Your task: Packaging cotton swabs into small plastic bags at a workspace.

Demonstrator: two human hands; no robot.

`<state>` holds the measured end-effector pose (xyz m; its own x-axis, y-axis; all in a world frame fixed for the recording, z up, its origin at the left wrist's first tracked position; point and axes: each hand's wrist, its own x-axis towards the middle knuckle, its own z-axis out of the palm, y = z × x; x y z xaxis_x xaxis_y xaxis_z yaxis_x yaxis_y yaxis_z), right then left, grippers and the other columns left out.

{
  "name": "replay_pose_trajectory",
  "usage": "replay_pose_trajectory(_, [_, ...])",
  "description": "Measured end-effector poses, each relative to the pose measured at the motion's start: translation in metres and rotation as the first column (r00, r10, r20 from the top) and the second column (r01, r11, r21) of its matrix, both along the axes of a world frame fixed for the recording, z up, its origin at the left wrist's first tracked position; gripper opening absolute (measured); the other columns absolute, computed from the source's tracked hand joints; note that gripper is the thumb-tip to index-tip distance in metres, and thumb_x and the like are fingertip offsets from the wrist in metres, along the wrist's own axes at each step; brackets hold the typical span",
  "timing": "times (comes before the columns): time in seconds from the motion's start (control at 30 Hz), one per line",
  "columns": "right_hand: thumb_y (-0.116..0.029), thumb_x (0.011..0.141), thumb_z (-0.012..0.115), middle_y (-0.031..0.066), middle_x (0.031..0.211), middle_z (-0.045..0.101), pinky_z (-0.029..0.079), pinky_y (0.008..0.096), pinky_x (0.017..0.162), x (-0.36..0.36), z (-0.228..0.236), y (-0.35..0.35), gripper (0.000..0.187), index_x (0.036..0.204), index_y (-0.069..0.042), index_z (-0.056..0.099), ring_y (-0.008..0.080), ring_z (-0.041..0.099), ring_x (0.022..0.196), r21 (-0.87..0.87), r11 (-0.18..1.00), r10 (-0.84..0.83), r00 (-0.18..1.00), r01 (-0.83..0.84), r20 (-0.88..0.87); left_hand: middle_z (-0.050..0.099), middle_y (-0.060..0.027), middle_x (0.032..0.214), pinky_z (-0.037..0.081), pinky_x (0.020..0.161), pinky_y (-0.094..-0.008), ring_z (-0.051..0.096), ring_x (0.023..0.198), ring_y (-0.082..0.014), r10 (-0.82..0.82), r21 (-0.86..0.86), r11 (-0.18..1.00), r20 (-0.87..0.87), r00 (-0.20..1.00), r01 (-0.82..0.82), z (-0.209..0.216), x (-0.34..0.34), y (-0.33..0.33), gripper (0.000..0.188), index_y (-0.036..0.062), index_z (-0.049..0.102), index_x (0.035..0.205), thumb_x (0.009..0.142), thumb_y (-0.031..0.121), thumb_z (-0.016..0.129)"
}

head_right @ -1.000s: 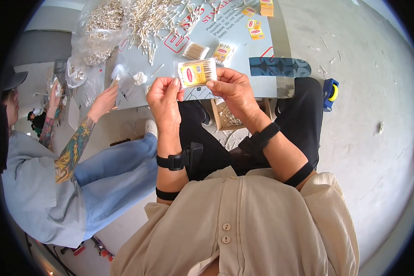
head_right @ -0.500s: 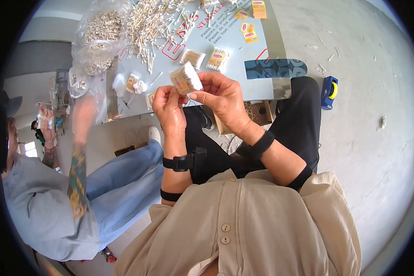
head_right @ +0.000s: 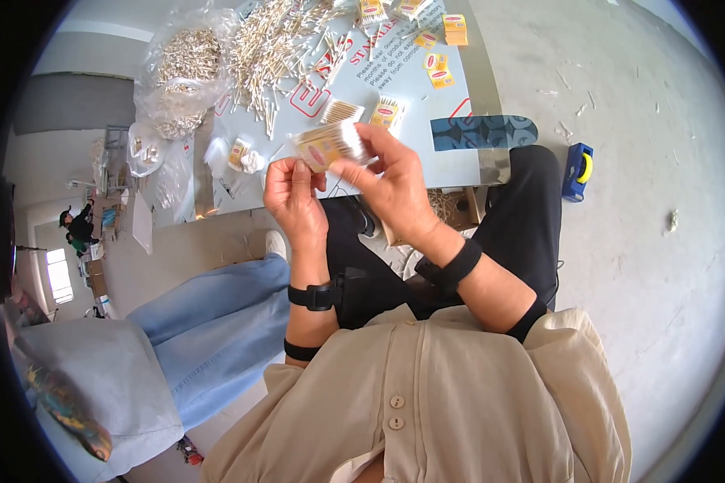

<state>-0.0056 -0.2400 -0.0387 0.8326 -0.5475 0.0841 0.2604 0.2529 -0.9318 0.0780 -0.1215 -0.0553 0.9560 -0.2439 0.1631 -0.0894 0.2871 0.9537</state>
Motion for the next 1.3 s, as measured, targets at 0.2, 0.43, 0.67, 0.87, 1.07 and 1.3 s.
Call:
replay_pose_trajectory(0.2, [-0.023,0.092,0.060,0.0014,0.092,0.067,0.044,0.0241,0.071,0.005,-0.020,-0.014,0.024,0.104,-0.003,0.065,0.0062,0.056,0.077,0.564,0.823,0.116,0.992,-0.074,-0.039,0.059,-0.0038,0.072,0.039,0.049,-0.0217,0.049,0.056,-0.0083,-0.101,0.176,0.979,-0.024,0.995,0.103,0.037,-0.010,-0.005,0.010,-0.0009,0.059,0.085,0.090,0.007,0.062])
replay_pose_trajectory(0.43, [-0.020,0.092,0.062,0.0020,0.084,0.067,0.048,0.0226,0.066,-0.013,-0.051,-0.017,0.021,0.103,-0.003,0.066,0.0081,0.057,0.070,0.615,0.780,0.221,0.970,-0.116,-0.097,0.059,0.0013,0.068,0.039,0.051,-0.0177,0.049,0.058,-0.0012,-0.113,0.281,0.950,-0.087,0.990,0.133,0.006,-0.009,0.001,0.011,0.0002,0.057,0.080,0.087,0.004,0.064])
replay_pose_trajectory(0.67, [-0.012,0.091,0.062,0.0043,0.086,0.066,0.051,0.0241,0.071,-0.014,-0.090,-0.027,0.015,0.099,0.000,0.064,0.0098,0.060,0.075,0.661,0.736,0.282,0.954,-0.147,-0.102,0.056,0.0013,0.065,0.035,0.046,-0.0182,0.044,0.053,-0.0018,-0.243,0.128,0.947,-0.320,0.916,0.296,-0.005,-0.004,0.004,0.016,0.0013,0.055,0.077,0.089,0.007,0.064])
replay_pose_trajectory(0.87, [-0.006,0.089,0.061,0.0066,0.085,0.067,0.052,0.0236,0.069,-0.001,-0.094,-0.027,0.014,0.100,0.003,0.064,0.0125,0.061,0.073,0.653,0.739,0.342,0.927,-0.165,-0.153,0.052,0.0020,0.064,0.033,0.045,-0.0185,0.042,0.052,-0.0022,-0.197,0.100,0.965,-0.333,0.922,0.242,-0.023,0.017,0.011,0.018,0.0021,0.052,0.076,0.089,0.006,0.064])
replay_pose_trajectory(1.07, [-0.007,0.089,0.063,0.0080,0.088,0.069,0.052,0.0197,0.068,0.013,-0.089,-0.035,0.018,0.103,0.003,0.065,0.0085,0.062,0.072,0.415,0.842,0.501,0.787,-0.346,-0.361,0.055,0.0001,0.067,0.037,0.048,-0.0188,0.047,0.056,-0.0043,-0.128,0.279,0.943,-0.203,0.971,0.183,-0.049,0.035,0.022,0.011,0.0020,0.056,0.080,0.088,0.005,0.064])
replay_pose_trajectory(1.3, [-0.007,0.087,0.065,0.0055,0.076,0.068,0.044,0.0174,0.057,0.012,-0.078,-0.042,0.009,0.091,0.002,0.066,0.0046,0.056,0.063,0.341,0.873,0.471,0.782,-0.348,-0.409,0.057,0.0006,0.071,0.037,0.048,-0.0174,0.047,0.057,-0.0021,-0.140,0.194,0.957,-0.344,0.928,0.216,-0.044,0.038,0.020,0.007,-0.0005,0.058,0.082,0.087,0.000,0.063])
